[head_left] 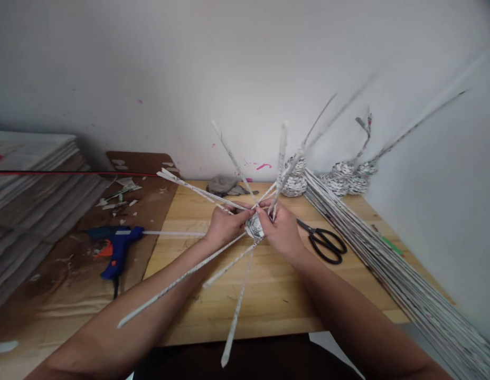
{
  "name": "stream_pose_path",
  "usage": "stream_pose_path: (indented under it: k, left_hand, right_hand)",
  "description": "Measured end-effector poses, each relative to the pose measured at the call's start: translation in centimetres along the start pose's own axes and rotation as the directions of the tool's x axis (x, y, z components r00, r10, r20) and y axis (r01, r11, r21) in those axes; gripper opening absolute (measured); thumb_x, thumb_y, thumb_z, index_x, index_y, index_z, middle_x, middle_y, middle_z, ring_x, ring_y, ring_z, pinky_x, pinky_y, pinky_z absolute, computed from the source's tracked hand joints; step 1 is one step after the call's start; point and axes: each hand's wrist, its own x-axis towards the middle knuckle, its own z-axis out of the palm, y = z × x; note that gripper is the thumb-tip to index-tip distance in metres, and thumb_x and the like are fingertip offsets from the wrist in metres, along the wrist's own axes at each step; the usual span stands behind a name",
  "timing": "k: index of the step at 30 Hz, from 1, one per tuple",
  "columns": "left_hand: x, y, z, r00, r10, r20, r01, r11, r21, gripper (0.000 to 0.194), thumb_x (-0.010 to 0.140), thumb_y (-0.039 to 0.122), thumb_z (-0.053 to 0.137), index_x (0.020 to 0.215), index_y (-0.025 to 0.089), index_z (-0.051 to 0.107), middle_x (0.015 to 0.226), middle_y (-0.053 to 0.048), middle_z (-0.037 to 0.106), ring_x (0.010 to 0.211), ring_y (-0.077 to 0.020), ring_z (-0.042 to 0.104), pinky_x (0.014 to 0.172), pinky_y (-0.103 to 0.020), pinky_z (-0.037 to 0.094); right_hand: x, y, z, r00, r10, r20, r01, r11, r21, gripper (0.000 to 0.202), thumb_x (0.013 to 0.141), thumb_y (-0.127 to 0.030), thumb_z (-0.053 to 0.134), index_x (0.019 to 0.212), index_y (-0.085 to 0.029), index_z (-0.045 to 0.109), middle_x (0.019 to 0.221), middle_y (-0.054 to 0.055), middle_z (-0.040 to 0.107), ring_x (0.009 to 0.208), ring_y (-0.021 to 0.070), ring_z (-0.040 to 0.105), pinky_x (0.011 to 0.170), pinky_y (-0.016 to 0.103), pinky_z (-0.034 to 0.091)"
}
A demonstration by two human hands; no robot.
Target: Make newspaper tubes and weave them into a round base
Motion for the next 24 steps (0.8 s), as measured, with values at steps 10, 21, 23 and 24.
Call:
stream_pose_path:
  k: [10, 21, 23, 24]
  left_hand:
    - [-1.1, 1.0, 1.2, 0.991, 0.113, -0.066, -0.107, 0.991, 0.084, 0.020, 0.064, 0.033, 0.079, 0.072, 0.016, 0.074, 0.070, -0.005, 0.074, 0.062, -0.0176, 0.065, 0.060, -0.027, 0.051]
    - [-1.6, 0.6, 1.9, 0.971, 0.215, -0.108, -0.206, 0.975, 0.086, 0.012, 0.070, 0.028, 0.075, 0.074, 0.017, 0.073, 0.074, -0.004, 0.074, 0.067, -0.0160, 0.066, 0.065, -0.026, 0.052]
    - [-1.7, 0.5, 1.9, 0.957, 0.269, -0.104, -0.256, 0.959, 0.123, 0.009, 0.072, 0.026, 0.074, 0.074, 0.017, 0.073, 0.074, -0.004, 0.075, 0.069, -0.0161, 0.066, 0.066, -0.026, 0.052]
    - [-1.7, 0.5, 1.8, 0.954, 0.282, -0.101, -0.267, 0.954, 0.139, 0.008, 0.072, 0.025, 0.073, 0.074, 0.018, 0.073, 0.074, -0.004, 0.075, 0.069, -0.0161, 0.066, 0.066, -0.026, 0.052]
  right_hand:
    - [0.4, -0.4, -0.3, 0.992, -0.057, -0.109, 0.054, 0.998, -0.032, 0.020, 0.090, -0.035, 0.059, 0.082, -0.019, 0.068, 0.074, 0.002, 0.071, 0.068, 0.0171, 0.064, 0.068, 0.028, 0.045]
    - [0.6, 0.1, 0.7, 0.971, 0.188, -0.149, -0.121, 0.921, 0.370, 0.023, 0.090, -0.040, 0.058, 0.080, -0.019, 0.063, 0.070, 0.000, 0.065, 0.067, 0.0163, 0.060, 0.064, 0.027, 0.045]
    - [0.7, 0.3, 0.8, 0.962, 0.235, -0.139, -0.158, 0.893, 0.421, 0.024, 0.089, -0.041, 0.059, 0.078, -0.019, 0.063, 0.069, 0.000, 0.065, 0.067, 0.0166, 0.060, 0.064, 0.028, 0.045]
    - [0.7, 0.5, 0.8, 0.960, 0.243, -0.137, -0.163, 0.887, 0.433, 0.024, 0.088, -0.040, 0.059, 0.078, -0.020, 0.063, 0.070, 0.000, 0.065, 0.067, 0.0169, 0.060, 0.065, 0.028, 0.046]
